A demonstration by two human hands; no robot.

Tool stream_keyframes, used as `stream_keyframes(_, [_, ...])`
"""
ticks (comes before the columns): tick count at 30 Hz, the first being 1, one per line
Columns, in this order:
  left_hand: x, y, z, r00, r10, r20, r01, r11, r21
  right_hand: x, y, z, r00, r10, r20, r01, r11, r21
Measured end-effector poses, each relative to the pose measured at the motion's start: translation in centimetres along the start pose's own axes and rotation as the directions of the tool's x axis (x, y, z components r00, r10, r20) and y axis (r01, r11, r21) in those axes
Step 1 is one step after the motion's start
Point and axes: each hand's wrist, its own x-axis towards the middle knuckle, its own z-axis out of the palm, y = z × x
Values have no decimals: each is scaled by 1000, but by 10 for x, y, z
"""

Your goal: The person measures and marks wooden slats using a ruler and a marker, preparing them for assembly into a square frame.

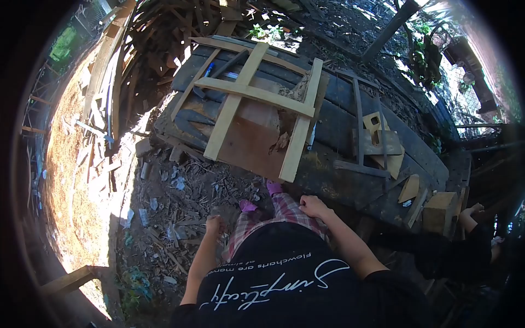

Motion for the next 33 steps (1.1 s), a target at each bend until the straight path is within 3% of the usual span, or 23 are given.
stream_keyframes(5, [17, -12, -23, 1000, -10, -5, 10, 999, -49, 2, 1, 7, 1000, 20, -5, -20, 1000, 11])
stream_keyframes(14, [-17, -4, -21, 993, -86, -76, 94, 990, 105, 10, -26, -2, 1000, -20, 5, 19, 996, 85])
stream_keyframes(16, [-21, 5, -13, 990, -87, 111, 75, 991, 108, 5, -54, -16, 998, -58, 0, 57, 989, 136])
stream_keyframes(17, [-32, 18, -4, 990, -88, 107, 76, 991, 109, -1, -72, -27, 995, -97, 33, 90, 979, 184])
stream_keyframes(19, [-81, 66, 21, 954, -30, 299, -25, 984, 179, -12, -93, -43, 988, -141, 63, 122, 964, 235])
stream_keyframes(20, [-100, 82, 30, 954, -29, 297, -26, 983, 179, -16, -100, -50, 975, -189, 119, 154, 953, 259])
stream_keyframes(22, [-135, 108, 44, 891, 38, 453, -189, 937, 293, -28, -118, -67, 955, -241, 171, 187, 941, 283])
stream_keyframes(23, [-150, 117, 47, 891, 43, 452, -193, 937, 290, -36, -128, -76, 953, -214, 215, 139, 938, 317])
stream_keyframes(25, [-175, 133, 54, 833, 77, 547, -382, 797, 468, -47, -139, -87, 948, -193, 255, 97, 933, 346])
stream_keyframes(31, [-219, 161, 63, 694, 315, 648, -677, 593, 436, -47, -137, -80, 946, -285, 153, 221, 914, 340])
stream_keyframes(33, [-227, 169, 65, 695, 335, 636, -684, 582, 441, -47, -139, -79, 950, -283, 131, 225, 913, 339])
